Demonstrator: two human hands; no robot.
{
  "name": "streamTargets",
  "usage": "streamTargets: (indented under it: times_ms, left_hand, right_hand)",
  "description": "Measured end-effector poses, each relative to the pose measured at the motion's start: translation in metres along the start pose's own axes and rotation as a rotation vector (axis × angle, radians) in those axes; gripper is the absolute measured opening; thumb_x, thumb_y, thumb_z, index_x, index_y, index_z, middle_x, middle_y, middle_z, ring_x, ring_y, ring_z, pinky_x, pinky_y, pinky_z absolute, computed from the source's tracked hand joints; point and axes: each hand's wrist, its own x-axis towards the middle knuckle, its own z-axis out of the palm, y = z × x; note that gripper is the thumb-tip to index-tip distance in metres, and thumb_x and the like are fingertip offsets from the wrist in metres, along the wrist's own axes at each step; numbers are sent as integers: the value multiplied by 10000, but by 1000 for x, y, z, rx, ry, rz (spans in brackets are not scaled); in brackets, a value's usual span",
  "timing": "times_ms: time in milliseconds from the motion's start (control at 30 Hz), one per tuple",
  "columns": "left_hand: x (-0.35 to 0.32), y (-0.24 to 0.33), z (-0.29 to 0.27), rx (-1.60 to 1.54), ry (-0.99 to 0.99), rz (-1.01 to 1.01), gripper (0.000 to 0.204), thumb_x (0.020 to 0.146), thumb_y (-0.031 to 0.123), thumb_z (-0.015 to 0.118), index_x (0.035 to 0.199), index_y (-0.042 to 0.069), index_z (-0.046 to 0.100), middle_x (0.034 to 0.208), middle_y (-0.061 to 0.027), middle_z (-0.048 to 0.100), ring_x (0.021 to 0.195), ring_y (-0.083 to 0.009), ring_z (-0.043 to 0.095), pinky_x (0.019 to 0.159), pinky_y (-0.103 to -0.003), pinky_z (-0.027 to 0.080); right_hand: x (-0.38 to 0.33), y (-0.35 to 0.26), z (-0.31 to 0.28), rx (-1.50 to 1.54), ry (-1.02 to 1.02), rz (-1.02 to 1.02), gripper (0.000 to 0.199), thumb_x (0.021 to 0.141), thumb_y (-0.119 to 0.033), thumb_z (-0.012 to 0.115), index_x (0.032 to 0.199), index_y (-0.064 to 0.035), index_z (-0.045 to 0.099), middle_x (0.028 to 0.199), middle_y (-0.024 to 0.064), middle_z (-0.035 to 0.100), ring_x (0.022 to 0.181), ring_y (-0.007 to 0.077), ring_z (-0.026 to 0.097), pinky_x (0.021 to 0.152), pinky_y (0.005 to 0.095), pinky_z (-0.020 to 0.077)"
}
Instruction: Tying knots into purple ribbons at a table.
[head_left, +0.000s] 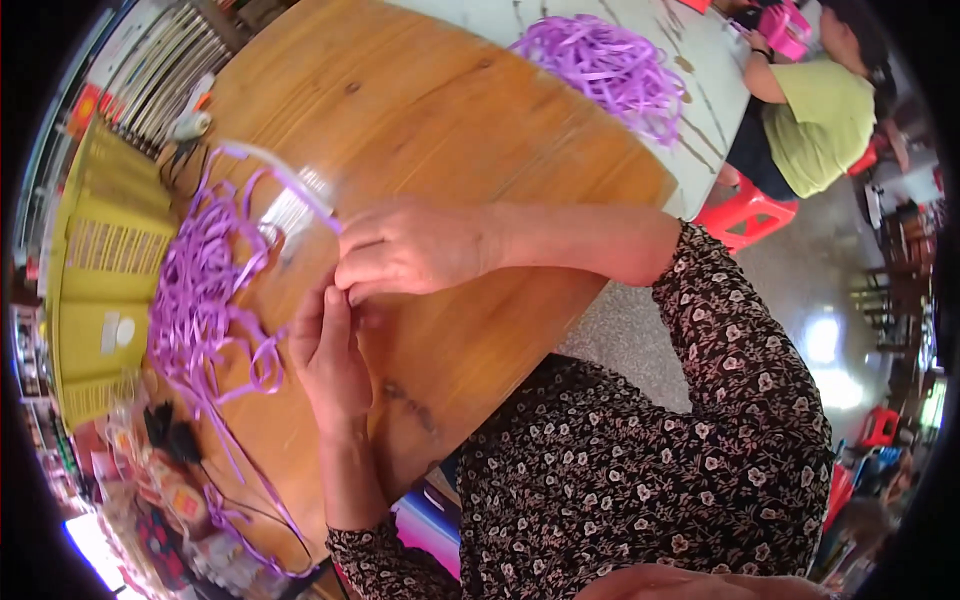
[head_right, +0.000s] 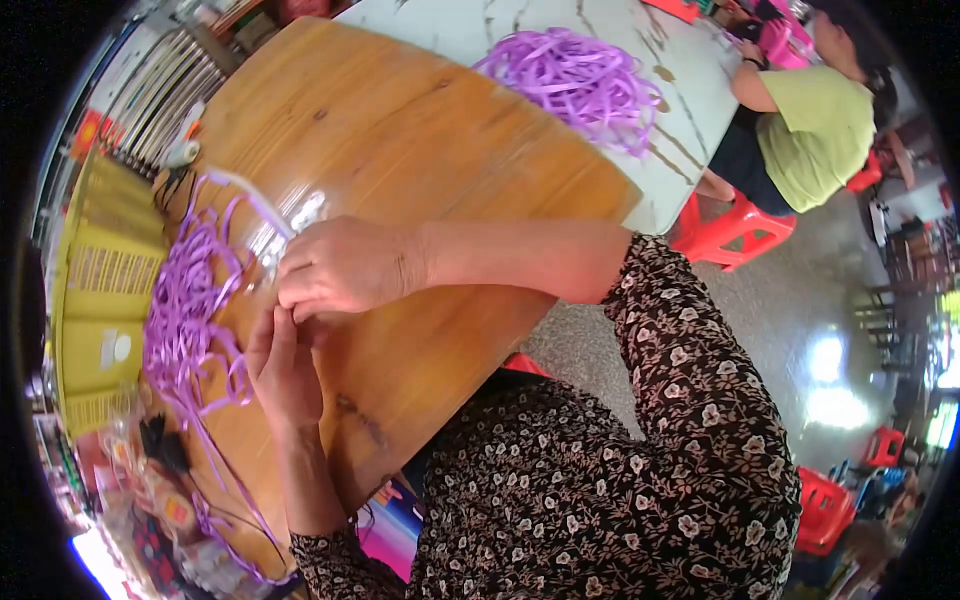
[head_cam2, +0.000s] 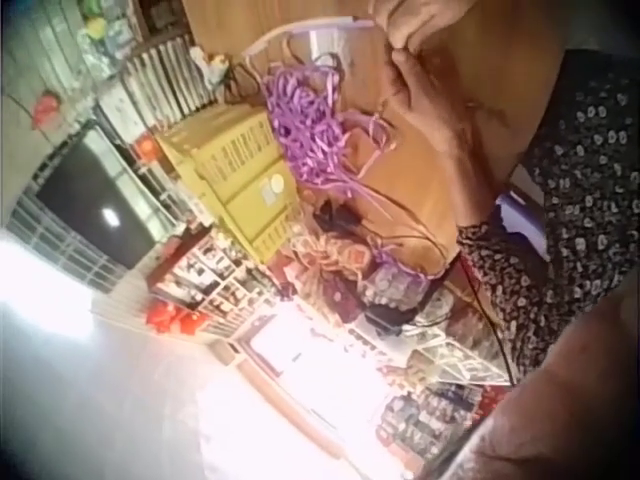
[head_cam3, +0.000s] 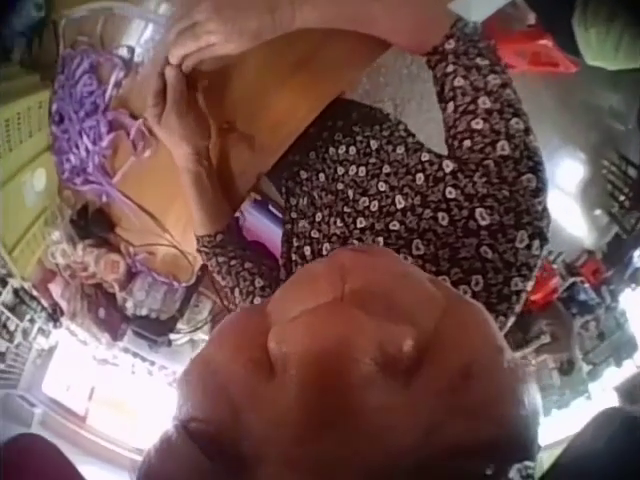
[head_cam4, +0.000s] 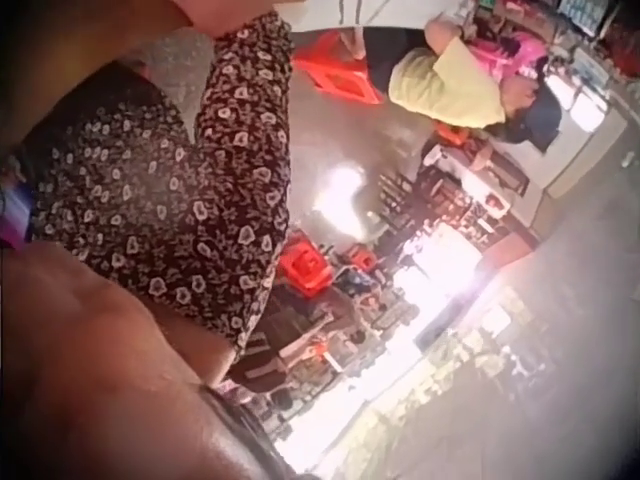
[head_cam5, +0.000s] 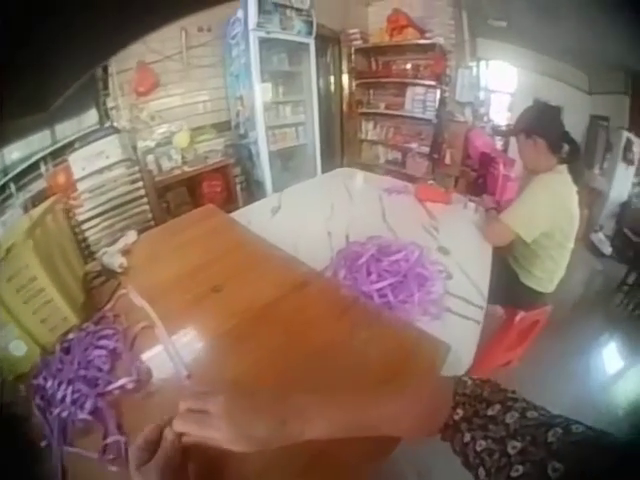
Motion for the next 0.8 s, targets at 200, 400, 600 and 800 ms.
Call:
streamTargets:
  times_ms: [200, 400, 600, 800]
  left_hand:
    - [-9, -7, -9, -95, -24, -210, 117, 920, 20, 534, 989, -23, 618, 803, 24, 577, 688, -28, 467, 601, -168, 362]
    - [-10, -7, 0, 115, 64, -37, 74, 890, -22, 567, 907, -1, 637, 801, 29, 572, 704, -34, 474, 628, -180, 367]
    - [-16, 2, -5, 264, 131, -30, 67, 875, 8, 597, 879, -18, 659, 782, 22, 578, 699, -44, 482, 623, -186, 365]
    - [-10, -2, -8, 316, 180, -8, 75, 856, 54, 646, 872, -13, 676, 746, 30, 591, 674, -43, 487, 599, -196, 375]
  right_hand:
    - [-9, 6, 0, -112, -15, -90, 154, 772, -207, 639, 745, -72, 570, 736, 50, 530, 751, 242, 556, 671, 363, 459]
    - [-13, 6, 1, -118, -11, -116, 130, 756, -188, 614, 705, -79, 564, 737, 35, 528, 763, 228, 557, 669, 358, 452]
    - [-6, 4, 4, -101, -63, -106, 119, 787, -188, 596, 767, -71, 605, 782, 44, 554, 761, 238, 569, 661, 361, 461]
    - [-5, 11, -26, 26, 46, 323, 112, 824, -79, 659, 931, -66, 688, 870, 76, 649, 774, 207, 630, 664, 286, 500]
